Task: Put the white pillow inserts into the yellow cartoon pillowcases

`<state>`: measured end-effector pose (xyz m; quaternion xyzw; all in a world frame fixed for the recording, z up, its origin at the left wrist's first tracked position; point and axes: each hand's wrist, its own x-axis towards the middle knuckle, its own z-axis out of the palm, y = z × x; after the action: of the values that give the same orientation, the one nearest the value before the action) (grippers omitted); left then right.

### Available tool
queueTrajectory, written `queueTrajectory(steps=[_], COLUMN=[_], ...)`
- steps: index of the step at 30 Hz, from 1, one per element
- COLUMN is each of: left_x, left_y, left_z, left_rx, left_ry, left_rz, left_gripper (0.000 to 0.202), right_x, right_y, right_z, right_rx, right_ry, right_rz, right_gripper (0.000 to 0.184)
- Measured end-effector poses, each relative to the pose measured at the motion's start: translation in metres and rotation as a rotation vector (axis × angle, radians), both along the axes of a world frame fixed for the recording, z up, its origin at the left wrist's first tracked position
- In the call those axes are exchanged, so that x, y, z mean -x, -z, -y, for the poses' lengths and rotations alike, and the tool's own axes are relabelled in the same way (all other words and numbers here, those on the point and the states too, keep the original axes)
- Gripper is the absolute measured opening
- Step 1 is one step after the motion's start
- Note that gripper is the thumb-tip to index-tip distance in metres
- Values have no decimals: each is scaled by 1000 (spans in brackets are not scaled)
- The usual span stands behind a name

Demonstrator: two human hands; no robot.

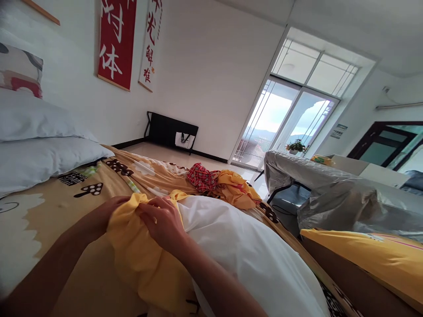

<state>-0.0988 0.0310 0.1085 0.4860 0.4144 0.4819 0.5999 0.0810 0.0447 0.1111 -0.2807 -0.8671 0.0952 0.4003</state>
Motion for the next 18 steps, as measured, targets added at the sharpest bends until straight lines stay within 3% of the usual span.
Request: queueTrajectory(steps=[2, 7, 10, 14, 18], left_x=[-2, -13, -16, -16, -15], left_y=[-4, -6, -3, 2, 2], left_z=[1, -3, -7, -11, -12], left_rx=[-28, -231, -276, -286, -217], left_ry=[22, -259, -345, -449, -403], left_rz=[-73, -413, -519, -506, -247], left_gripper=[27, 28, 31, 32, 29], right_x=[0, 1, 2, 5, 6], right_y=[2, -2, -8, -12, -14], right_z=[-3, -8, -12, -17, -23], right_rx=[53, 223, 308, 358, 461], right_ry=[-15, -52, -39, 20, 58], right_rz=[-21, -49, -67, -106, -105], right_gripper=[24, 19, 14, 14, 5])
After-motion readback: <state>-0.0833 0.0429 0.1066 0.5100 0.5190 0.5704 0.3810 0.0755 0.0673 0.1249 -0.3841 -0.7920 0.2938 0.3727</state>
